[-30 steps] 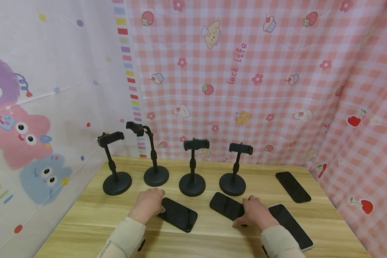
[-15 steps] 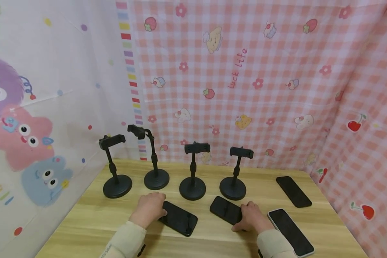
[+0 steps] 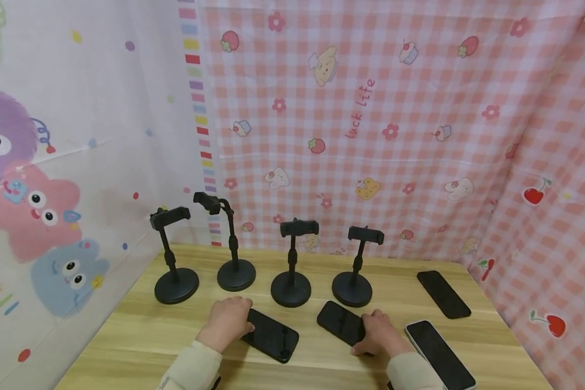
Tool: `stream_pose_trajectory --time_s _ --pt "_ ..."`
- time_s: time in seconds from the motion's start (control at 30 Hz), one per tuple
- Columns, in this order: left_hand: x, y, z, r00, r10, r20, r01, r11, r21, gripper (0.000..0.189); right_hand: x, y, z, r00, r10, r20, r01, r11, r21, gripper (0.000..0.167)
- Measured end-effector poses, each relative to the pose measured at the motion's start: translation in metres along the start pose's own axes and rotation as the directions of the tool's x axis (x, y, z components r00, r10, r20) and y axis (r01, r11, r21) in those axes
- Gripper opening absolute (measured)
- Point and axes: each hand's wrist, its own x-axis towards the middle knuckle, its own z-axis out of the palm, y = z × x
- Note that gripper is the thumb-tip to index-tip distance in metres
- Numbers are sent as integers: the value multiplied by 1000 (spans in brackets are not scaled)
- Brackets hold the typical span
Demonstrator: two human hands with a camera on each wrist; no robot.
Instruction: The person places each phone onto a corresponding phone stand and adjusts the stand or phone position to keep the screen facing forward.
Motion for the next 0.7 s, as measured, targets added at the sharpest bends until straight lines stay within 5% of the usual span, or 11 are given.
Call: stream_pose_trajectory --time_s 0.7 --pt "-1 4 -4 1000 -1 8 1 1000 -19 39 -4 -5 2 999 5 -38 -6 1000 -20 80"
